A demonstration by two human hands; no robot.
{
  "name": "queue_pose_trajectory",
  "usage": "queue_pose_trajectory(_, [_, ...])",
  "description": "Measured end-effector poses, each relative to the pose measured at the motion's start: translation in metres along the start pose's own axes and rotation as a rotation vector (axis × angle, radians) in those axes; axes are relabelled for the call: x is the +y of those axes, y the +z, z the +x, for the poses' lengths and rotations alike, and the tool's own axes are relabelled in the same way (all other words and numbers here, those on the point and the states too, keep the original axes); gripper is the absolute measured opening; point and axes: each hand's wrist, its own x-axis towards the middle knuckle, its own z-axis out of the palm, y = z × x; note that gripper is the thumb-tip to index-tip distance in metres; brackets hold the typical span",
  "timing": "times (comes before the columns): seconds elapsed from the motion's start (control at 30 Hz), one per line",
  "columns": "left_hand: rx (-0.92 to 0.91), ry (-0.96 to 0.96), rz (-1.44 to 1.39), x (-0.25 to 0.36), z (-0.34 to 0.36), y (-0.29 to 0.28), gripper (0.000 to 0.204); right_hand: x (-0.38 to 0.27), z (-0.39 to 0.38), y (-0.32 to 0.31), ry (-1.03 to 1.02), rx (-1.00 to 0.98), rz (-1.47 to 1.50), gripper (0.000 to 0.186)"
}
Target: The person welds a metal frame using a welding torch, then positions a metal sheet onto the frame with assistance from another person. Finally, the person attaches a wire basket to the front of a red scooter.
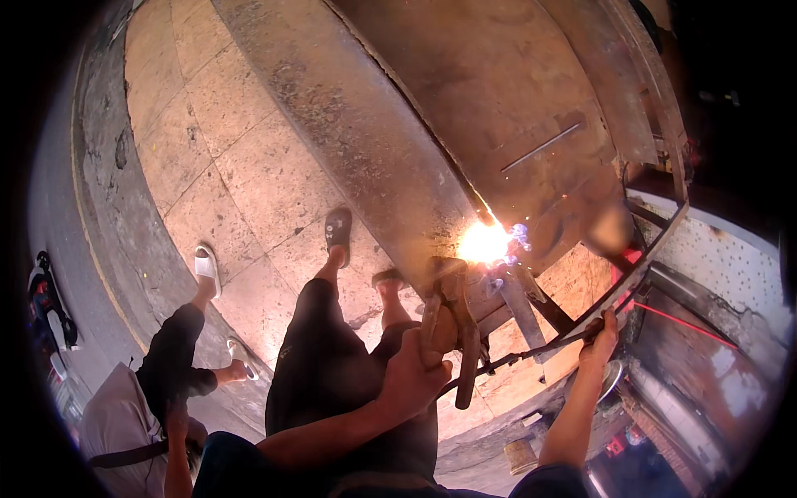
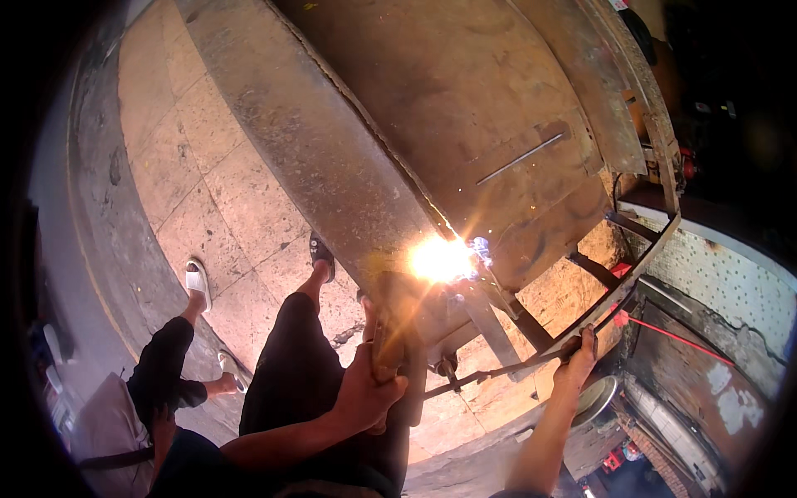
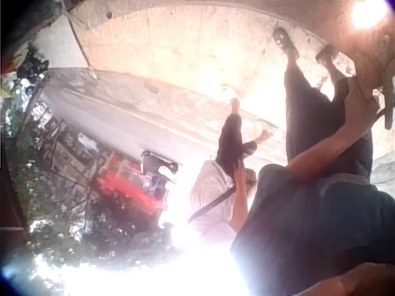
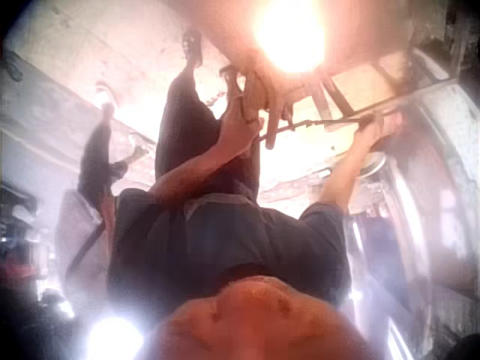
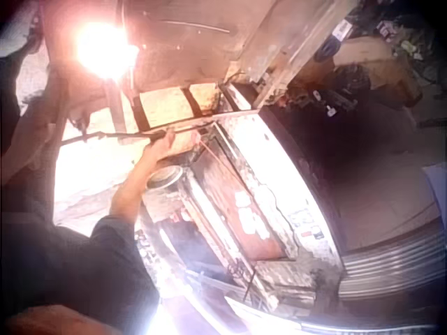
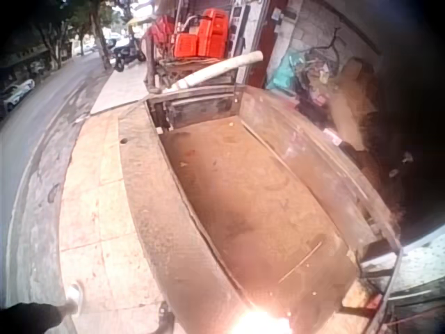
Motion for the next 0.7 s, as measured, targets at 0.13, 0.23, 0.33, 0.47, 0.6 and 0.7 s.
queue_pose_trajectory(0.13, [0.066, 0.119, 0.115, -0.006, 0.002, 0.002, 0.047, 0.006, 0.005, -0.005, -0.022, 0.019, -0.009, 0.022])
queue_pose_trajectory(0.23, [-0.016, 0.169, 0.36, 0.024, -0.002, 0.0, 0.049, 0.002, 0.002, -0.001, -0.041, 0.101, -0.024, 0.022])
queue_pose_trajectory(0.33, [0.077, 0.115, -0.027, -0.007, -0.003, 0.002, 0.05, 0.012, 0.012, -0.013, 0.001, -0.02, 0.056, 0.02])
queue_pose_trajectory(0.47, [0.119, 0.142, -0.11, -0.02, 0.0, -0.001, 0.043, 0.022, 0.022, -0.028, 0.052, -0.204, 0.116, 0.017])
queue_pose_trajectory(0.6, [0.054, 0.047, -0.339, -0.016, -0.005, -0.013, 0.046, 0.039, 0.03, -0.03, -0.1, -0.081, -0.179, 0.018])
queue_pose_trajectory(0.7, [0.017, -0.03, -0.513, -0.047, -0.013, -0.008, 0.045, 0.044, 0.024, -0.02, 0.034, -0.056, 0.004, 0.022])
